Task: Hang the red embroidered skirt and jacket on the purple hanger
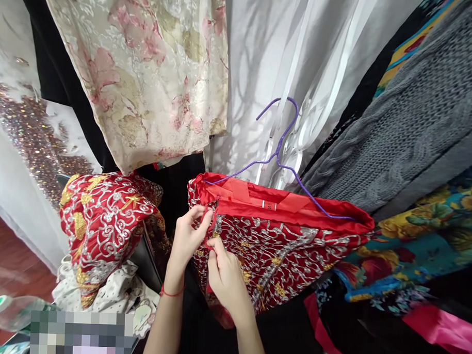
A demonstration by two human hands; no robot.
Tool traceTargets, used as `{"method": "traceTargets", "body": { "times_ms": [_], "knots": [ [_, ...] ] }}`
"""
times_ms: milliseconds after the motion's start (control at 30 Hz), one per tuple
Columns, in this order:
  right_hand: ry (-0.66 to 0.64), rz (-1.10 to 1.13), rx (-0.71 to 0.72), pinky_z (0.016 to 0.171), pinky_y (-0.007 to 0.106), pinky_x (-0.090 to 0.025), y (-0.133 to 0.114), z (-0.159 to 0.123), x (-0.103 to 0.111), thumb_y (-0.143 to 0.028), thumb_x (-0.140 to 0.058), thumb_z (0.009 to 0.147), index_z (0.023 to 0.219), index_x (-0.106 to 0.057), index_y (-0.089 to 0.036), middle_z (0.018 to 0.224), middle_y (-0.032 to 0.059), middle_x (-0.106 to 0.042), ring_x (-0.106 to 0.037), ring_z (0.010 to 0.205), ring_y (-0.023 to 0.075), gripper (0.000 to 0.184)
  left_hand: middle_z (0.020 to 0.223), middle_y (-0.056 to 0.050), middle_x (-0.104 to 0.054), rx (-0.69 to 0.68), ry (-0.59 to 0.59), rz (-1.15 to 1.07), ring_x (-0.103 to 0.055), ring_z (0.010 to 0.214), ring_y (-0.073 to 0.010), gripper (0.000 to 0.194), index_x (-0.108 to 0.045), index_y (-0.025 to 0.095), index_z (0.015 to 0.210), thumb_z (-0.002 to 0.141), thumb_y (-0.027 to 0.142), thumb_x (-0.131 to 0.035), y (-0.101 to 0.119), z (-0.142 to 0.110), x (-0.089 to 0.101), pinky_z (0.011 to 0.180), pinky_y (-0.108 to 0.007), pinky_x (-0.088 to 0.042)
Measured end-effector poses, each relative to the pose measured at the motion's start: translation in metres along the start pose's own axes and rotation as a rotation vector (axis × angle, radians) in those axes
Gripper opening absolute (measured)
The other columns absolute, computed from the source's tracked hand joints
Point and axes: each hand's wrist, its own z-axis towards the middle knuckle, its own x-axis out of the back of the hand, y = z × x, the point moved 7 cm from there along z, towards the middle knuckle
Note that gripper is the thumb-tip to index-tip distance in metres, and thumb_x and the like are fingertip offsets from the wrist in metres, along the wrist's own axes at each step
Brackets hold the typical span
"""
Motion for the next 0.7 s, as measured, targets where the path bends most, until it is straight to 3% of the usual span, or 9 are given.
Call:
{"method": "traceTargets", "body": {
  "times_ms": [100,200,300,400,567,700],
  "knots": [
    [0.052,0.156,-0.057,0.061,0.028,-0.041,0.004,0.011,0.002,-0.028,-0.034,0.099,0.099,-0.057,-0.022,0.073,0.0013,-0.067,-0.062,0.064,0.0191,0.023,0.091,-0.008,-0.074,-0.079,-0.01,0.134,-0.07,0.075,-0.0163,0.022,-0.059,0.018,0.107,0.098,0.034,-0.047,0.008,-0.009,-0.003,0.069,-0.027,-0.054],
    [0.173,0.461,-0.136,0.068,0.028,-0.048,0.012,0.026,0.004,-0.041,-0.044,0.099,0.106,-0.056,-0.022,0.085,0.0035,-0.072,-0.065,0.073,0.018,0.024,0.102,-0.012,-0.073,-0.132,0.017,0.161,-0.072,0.081,-0.0173,0.029,-0.044,0.017,0.127,0.102,0.03,-0.039,0.01,-0.017,-0.006,0.07,-0.028,-0.056],
    [0.206,0.784,-0.189,0.074,0.027,-0.052,0.016,0.042,-0.001,-0.048,-0.054,0.094,0.102,-0.061,-0.021,0.091,0.0042,-0.073,-0.067,0.078,0.0155,0.029,0.121,-0.018,-0.067,-0.233,0.113,0.249,-0.071,0.104,-0.019,0.027,-0.04,0.017,0.127,0.102,0.027,-0.038,0.015,-0.023,-0.002,0.086,-0.034,-0.057],
    [0.187,1.025,-0.227,0.069,0.025,-0.052,0.013,0.054,-0.007,-0.048,-0.068,0.084,0.09,-0.063,-0.019,0.076,0.0003,-0.069,-0.065,0.069,0.0134,0.031,0.126,-0.019,-0.064,-0.318,0.204,0.408,-0.068,0.112,-0.0209,0.026,-0.042,0.016,0.126,0.102,0.024,-0.041,0.022,-0.029,0.001,0.097,-0.041,-0.053],
    [0.17,1.19,-0.286,0.071,0.026,-0.053,0.009,0.06,-0.01,-0.042,-0.078,0.074,0.084,-0.07,-0.016,0.074,0.001,-0.071,-0.064,0.068,0.0129,0.029,0.136,-0.022,-0.059,-0.418,0.232,0.585,-0.064,0.124,-0.0241,0.037,-0.04,0.014,0.137,0.101,0.018,-0.039,0.032,-0.038,-0.003,0.101,-0.043,-0.048],
    [0.178,1.164,-0.274,0.075,0.026,-0.053,0.009,0.059,-0.009,-0.037,-0.079,0.072,0.081,-0.073,-0.016,0.075,0.002,-0.071,-0.064,0.072,0.0131,0.023,0.136,-0.022,-0.06,-0.383,0.253,0.521,-0.064,0.124,-0.0243,0.039,-0.038,0.014,0.14,0.101,0.02,-0.041,0.025,-0.037,0.0,0.102,-0.045,-0.048]
  ]
}}
